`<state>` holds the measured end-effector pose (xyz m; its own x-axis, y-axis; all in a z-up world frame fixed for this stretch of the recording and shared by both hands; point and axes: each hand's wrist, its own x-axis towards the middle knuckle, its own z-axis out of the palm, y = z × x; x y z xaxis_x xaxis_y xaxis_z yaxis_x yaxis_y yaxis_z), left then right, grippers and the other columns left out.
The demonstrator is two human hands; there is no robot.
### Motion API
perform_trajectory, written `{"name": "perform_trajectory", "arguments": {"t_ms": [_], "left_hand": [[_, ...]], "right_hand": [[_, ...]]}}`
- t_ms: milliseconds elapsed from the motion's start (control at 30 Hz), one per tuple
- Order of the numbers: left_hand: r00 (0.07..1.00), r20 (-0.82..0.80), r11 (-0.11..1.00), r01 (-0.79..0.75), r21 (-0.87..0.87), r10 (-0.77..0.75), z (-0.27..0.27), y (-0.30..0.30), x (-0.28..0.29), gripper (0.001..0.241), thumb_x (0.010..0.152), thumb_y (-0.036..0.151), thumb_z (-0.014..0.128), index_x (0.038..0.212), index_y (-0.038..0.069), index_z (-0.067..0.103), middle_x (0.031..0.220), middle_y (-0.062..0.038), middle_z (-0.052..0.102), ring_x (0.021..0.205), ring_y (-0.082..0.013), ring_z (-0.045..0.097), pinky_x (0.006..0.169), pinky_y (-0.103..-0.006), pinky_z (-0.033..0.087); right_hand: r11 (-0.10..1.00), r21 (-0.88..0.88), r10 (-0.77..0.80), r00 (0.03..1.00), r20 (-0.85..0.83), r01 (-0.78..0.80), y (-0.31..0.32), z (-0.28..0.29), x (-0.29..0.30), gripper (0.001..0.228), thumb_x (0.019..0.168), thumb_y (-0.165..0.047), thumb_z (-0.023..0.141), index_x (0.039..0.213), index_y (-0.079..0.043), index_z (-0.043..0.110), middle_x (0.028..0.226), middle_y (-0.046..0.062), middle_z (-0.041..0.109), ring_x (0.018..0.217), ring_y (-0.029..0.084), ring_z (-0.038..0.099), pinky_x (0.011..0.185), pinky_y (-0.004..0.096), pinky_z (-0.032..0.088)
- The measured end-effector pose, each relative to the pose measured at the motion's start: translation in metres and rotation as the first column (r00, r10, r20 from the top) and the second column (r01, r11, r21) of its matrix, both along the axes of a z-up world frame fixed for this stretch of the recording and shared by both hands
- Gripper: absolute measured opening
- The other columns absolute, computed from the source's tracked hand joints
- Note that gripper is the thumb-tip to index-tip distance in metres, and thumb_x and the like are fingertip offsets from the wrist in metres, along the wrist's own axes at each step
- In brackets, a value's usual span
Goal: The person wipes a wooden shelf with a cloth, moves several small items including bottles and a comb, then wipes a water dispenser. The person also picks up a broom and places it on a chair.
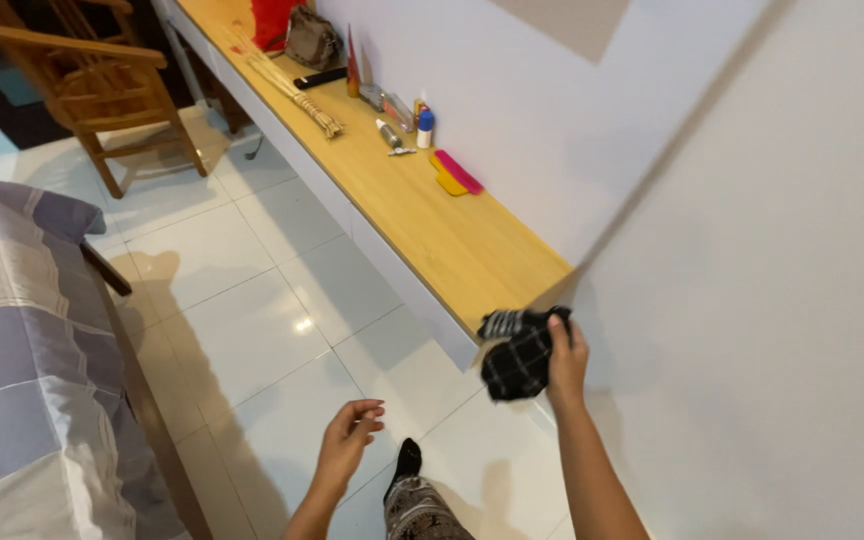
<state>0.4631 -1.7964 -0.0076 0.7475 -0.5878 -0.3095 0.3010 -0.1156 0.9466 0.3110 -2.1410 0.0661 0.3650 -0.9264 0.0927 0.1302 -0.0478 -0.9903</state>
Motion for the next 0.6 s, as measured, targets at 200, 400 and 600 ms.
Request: {"name": "perform_trajectory", "arguments": {"t_ms": [200, 400, 600], "left_hand": [[0.987, -0.002, 0.979, -0.162, 0.122, 0.163, 0.020, -0.019, 0.107, 0.029, 0.098, 0.025, 0.059, 0.120, 0.010, 0.071, 0.114, -0.003, 0.076, 0.098, -0.0150, 0.070, 0.084, -0.0321, 0.052], [0.983, 0.061, 0.977, -0.178, 0.120, 0.172, -0.005, -0.099, 0.208, 0.027, 0.098, 0.023, 0.059, 0.117, 0.009, 0.072, 0.111, -0.004, 0.076, 0.096, -0.0160, 0.070, 0.081, -0.0325, 0.052], [0.996, 0.036, 0.991, -0.085, 0.099, 0.082, -0.010, -0.181, 0.236, 0.022, 0.098, 0.022, 0.060, 0.114, 0.010, 0.071, 0.106, -0.002, 0.075, 0.089, -0.0135, 0.071, 0.076, -0.0296, 0.053]], "right_hand": [[0.619, -0.767, -0.425, 0.751, -0.506, -0.168, -0.110, -0.077, 0.125, 0.082, 0.088, -0.062, 0.068, 0.141, -0.001, 0.056, 0.139, 0.024, 0.057, 0.134, 0.043, 0.046, 0.114, 0.056, 0.032], [0.702, -0.574, -0.466, 0.338, -0.817, -0.421, -0.165, -0.093, 0.204, 0.093, 0.088, -0.077, 0.046, 0.154, -0.012, 0.044, 0.156, 0.025, 0.041, 0.149, 0.040, 0.028, 0.116, 0.067, 0.019], [0.697, -0.558, -0.474, 0.294, -0.830, -0.450, -0.159, -0.076, 0.303, 0.074, 0.094, -0.056, 0.052, 0.150, -0.007, 0.050, 0.155, 0.026, 0.042, 0.147, 0.041, 0.033, 0.117, 0.060, 0.027]]}}
